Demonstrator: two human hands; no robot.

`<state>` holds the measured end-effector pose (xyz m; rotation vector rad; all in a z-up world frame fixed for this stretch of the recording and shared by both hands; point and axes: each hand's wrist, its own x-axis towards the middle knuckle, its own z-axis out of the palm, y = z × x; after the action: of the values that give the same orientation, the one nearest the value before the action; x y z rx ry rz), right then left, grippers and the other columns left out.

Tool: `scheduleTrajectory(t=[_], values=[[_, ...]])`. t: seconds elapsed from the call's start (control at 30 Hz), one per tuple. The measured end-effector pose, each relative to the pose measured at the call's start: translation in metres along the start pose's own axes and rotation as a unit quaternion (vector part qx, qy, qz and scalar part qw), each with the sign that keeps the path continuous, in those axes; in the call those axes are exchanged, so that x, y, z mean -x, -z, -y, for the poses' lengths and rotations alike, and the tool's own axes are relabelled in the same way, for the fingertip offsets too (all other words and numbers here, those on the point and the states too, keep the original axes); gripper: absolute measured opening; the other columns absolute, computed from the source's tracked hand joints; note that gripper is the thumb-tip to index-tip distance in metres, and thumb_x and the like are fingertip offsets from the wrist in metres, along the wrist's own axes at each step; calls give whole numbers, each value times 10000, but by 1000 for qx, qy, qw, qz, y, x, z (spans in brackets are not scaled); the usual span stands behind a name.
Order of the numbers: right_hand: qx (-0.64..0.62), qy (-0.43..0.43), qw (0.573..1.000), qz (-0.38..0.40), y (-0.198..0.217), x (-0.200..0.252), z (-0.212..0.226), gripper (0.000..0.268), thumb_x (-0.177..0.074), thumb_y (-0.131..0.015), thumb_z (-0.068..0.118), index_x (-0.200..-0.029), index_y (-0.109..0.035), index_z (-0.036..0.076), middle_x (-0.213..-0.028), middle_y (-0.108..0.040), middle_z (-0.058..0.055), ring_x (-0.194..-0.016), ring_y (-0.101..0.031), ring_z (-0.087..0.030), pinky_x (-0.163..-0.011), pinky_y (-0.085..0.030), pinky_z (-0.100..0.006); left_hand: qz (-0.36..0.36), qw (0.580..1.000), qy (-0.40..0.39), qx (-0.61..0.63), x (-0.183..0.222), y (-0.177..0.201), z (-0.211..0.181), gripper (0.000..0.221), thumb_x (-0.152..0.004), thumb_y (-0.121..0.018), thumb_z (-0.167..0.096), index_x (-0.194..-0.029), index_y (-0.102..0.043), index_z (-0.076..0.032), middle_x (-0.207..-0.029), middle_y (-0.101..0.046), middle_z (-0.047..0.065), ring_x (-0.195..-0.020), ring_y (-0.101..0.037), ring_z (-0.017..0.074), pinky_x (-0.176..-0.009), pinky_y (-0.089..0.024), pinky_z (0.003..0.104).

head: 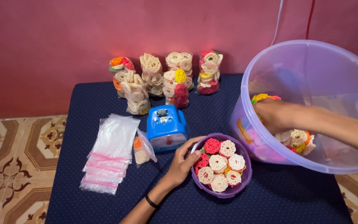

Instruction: Arranging colorful circular crackers from a large plastic container into a smaller purple bowl.

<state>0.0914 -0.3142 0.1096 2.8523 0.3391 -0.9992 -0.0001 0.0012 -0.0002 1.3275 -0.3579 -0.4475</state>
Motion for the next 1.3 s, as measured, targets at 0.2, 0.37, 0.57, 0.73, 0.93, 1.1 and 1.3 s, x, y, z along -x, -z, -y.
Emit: scheduleTrajectory(t=[0.2, 0.37, 0.57, 0.73, 0.93, 1.1, 1.3], values=[[-35, -65, 995, -60, 35, 87, 26, 314, -750, -755, 292, -1020, -599, 330, -1017, -658, 66, -861, -691, -168, -750, -553, -367, -4, 1000, 0, 3, 1, 0, -2, 568, -923, -579, -461, -1363, -580, -101, -1210, -710, 138, -1064, -706, 246, -829, -607, 355], [-117, -46, 934, -333, 2, 147, 20, 349, -674, -754, 259, -1011, -732, 347, -1057, -779, 89, -786, -742, -159, -749, -545, -328, -4, 1000, 10, 22, 0, -1, 1, 591, -908, -597, -469, -1365, -573, -93, -1225, -705, 154, -1068, -715, 267, -809, -630, 357], [-319, -35, 816, -481, -24, 160, 34, 380, -828, -804, 59, -1181, -668, 18, -1154, -705, -171, -987, -715, -258, -829, -607, -332, -9, 1000, -10, -8, 0, -1, 0, 587, -922, -580, -487, -1350, -588, -85, -1239, -709, 131, -1095, -701, 241, -868, -598, 361], [-264, -78, 784, -557, -44, 163, 34, 345, -992, -816, 122, -1235, -660, -65, -1187, -661, -202, -1033, -672, -283, -943, -568, -357, -10, 1000, -2, -6, -1, -1, 1, 555, -925, -579, -450, -1351, -586, -93, -1215, -716, 136, -1062, -714, 246, -828, -618, 361], [-235, -84, 795, -553, -66, 159, 20, 470, -1010, -788, 226, -1288, -629, -120, -1263, -615, -251, -1112, -623, -326, -1052, -518, -393, -7, 1000, -5, -12, 0, -1, 0, 584, -927, -579, -484, -1361, -580, -94, -1227, -708, 138, -1071, -707, 251, -833, -613, 362], [-245, -86, 789, -557, -70, 154, 18, 447, -1064, -798, 203, -1314, -605, -114, -1248, -592, -238, -1110, -601, -314, -1049, -490, -396, -6, 1000, -14, -15, -1, 0, 3, 584, -932, -570, -483, -1363, -576, -88, -1227, -707, 139, -1071, -704, 250, -836, -609, 363], [-234, -93, 776, -578, -59, 161, 29, 441, -1077, -854, 182, -1295, -612, -114, -1262, -603, -245, -1153, -617, -328, -1092, -489, -400, -5, 1000, -21, -19, -1, 0, 6, 576, -933, -569, -474, -1362, -577, -89, -1226, -711, 139, -1063, -713, 244, -820, -617, 351]])
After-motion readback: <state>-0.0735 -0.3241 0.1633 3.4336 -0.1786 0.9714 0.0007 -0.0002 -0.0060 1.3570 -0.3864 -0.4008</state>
